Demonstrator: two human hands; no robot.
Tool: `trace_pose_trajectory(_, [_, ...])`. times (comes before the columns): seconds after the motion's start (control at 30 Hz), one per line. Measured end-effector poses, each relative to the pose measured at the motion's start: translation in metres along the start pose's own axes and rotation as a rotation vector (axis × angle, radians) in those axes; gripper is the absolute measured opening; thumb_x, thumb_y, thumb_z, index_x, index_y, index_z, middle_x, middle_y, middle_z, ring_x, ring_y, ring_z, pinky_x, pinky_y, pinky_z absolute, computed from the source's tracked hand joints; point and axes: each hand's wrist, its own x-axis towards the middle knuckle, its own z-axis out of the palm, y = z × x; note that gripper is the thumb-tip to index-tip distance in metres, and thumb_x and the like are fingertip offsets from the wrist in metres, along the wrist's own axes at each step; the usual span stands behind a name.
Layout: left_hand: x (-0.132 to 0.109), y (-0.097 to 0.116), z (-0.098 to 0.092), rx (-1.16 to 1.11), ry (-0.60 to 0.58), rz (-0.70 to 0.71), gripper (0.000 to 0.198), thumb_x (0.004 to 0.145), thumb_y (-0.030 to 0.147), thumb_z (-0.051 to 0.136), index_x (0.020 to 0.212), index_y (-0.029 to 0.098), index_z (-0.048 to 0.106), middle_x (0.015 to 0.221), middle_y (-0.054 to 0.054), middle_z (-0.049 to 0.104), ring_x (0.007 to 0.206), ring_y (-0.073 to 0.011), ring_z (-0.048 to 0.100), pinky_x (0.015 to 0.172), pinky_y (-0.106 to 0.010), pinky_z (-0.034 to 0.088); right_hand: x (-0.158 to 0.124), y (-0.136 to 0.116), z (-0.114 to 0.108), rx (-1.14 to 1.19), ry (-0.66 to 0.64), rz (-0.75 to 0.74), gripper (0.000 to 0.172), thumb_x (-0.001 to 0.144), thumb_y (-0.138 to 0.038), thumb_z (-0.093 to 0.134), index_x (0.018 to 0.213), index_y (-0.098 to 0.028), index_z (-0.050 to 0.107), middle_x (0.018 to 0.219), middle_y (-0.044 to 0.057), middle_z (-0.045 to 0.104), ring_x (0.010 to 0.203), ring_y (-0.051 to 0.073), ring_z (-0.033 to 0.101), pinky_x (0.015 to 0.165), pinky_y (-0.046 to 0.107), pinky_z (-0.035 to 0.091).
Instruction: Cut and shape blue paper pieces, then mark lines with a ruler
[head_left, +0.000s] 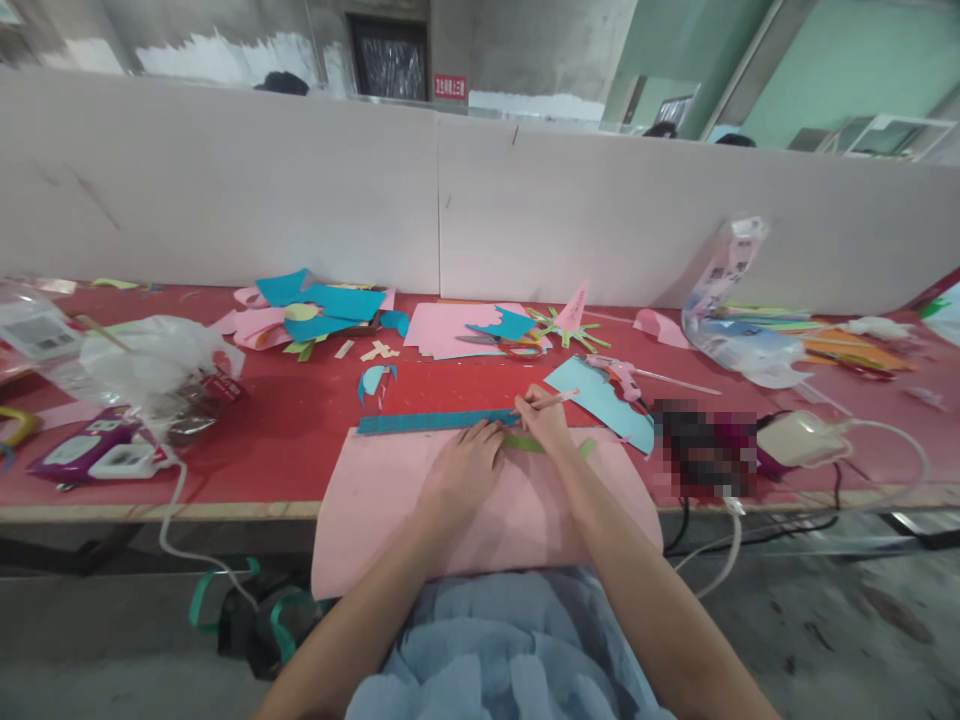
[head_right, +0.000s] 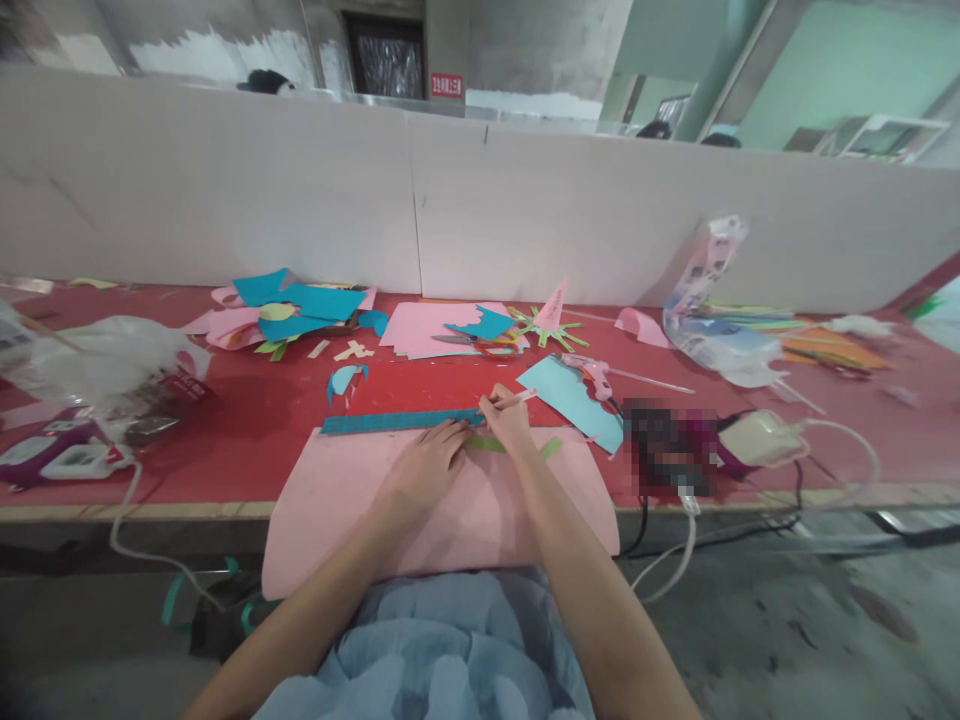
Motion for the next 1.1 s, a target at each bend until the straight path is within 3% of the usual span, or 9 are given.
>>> trace_pose_trajectory(0.53, [-0.001, -0.002, 0.003, 0.007, 0.03, 0.02, 0.035, 0.091, 0.017, 0.039, 0.121, 0.015, 0.056, 0.132, -0.007, 0.055, 0.126, -0.0201, 0.046, 0.108, -0.037, 0.034, 0.0, 0.0, 0.0, -0.004, 0.007, 0.012, 0.025, 0.077, -0.038, 0.051, 0.062, -0.025, 0.036, 0.039, -0.007, 0.044, 0.059, 0.018, 0.064, 0.047, 0.021, 0.04])
trace_pose_trajectory(0.87, [0.0, 0.001, -0.001, 0.002, -0.012, -0.005, 0.035, 0.091, 0.017, 0.042, 0.123, 0.014, 0.055, 0.133, -0.007, 0.055, 0.127, -0.0202, 0.045, 0.11, -0.035, 0.032, 0.002, 0.0, 0.0, -0.025, 0.031, 0.024, 0.024, 0.075, -0.036, 0.053, 0.059, -0.025, 0.038, 0.039, -0.006, 0.047, 0.054, 0.017, 0.062, 0.048, 0.023, 0.042])
trace_pose_trajectory(1.0, [0.0, 0.001, -0.001, 0.002, -0.009, 0.004, 0.034, 0.091, 0.016, 0.04, 0.121, 0.015, 0.056, 0.133, -0.008, 0.054, 0.127, -0.0201, 0.045, 0.109, -0.037, 0.033, -0.001, -0.007, -0.002, 0.063, 0.063, 0.031, 0.027, 0.079, -0.043, 0.053, 0.063, -0.025, 0.04, 0.037, -0.007, 0.045, 0.047, 0.016, 0.059, 0.047, 0.023, 0.042])
trace_pose_trajectory(1.1, [0.0, 0.001, -0.001, -0.006, -0.012, -0.011, 0.034, 0.091, 0.016, 0.04, 0.121, 0.015, 0.056, 0.134, -0.008, 0.054, 0.126, -0.0205, 0.045, 0.109, -0.037, 0.034, -0.005, -0.015, -0.004, 0.132, 0.059, 0.041, 0.033, 0.08, -0.054, 0.051, 0.069, -0.024, 0.046, 0.043, -0.004, 0.055, 0.046, 0.016, 0.059, 0.047, 0.023, 0.042])
